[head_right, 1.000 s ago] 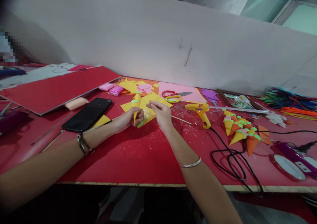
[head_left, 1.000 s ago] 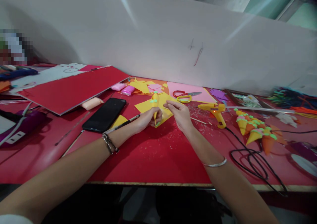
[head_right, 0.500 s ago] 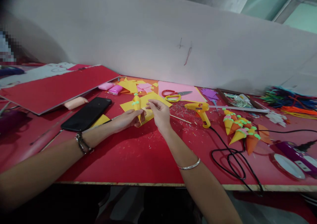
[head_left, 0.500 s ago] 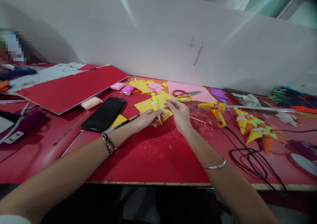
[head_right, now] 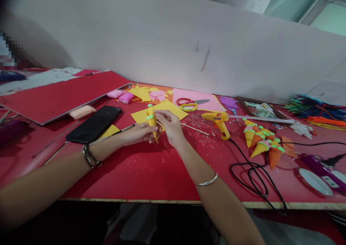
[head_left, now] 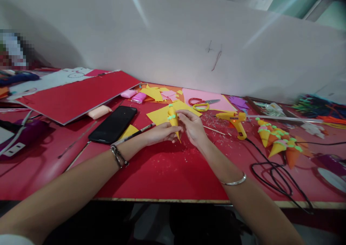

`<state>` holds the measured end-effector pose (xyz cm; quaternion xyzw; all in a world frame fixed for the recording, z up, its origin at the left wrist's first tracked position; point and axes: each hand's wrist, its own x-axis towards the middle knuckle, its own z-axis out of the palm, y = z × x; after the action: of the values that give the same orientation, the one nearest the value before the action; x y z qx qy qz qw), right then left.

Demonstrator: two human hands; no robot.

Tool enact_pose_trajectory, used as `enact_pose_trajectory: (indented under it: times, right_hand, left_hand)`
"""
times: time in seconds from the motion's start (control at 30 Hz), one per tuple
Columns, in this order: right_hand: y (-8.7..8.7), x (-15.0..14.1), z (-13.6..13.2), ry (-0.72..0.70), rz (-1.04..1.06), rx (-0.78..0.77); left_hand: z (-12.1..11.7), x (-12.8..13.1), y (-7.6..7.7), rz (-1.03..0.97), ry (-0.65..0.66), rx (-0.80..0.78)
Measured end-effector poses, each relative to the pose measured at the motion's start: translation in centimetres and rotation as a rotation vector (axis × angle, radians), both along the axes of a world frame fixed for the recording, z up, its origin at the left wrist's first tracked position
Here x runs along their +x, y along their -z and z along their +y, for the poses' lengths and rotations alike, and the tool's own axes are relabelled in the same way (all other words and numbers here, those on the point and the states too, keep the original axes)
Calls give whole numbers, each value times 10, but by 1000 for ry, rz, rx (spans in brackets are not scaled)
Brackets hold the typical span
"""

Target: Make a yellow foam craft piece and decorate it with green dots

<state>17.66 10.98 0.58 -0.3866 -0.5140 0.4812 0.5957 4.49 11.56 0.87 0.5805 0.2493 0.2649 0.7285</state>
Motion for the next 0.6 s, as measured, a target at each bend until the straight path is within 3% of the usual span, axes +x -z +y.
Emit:
enact_pose_trajectory:
  times: [0.23, 0.6]
  right_hand:
    - [0, 0, -1, -47, 16, 0]
    - [1, -2, 0, -75, 69, -8]
  left_hand:
    - [0, 1, 0, -7, -25, -66]
    - [1, 1, 3, 62, -40, 46]
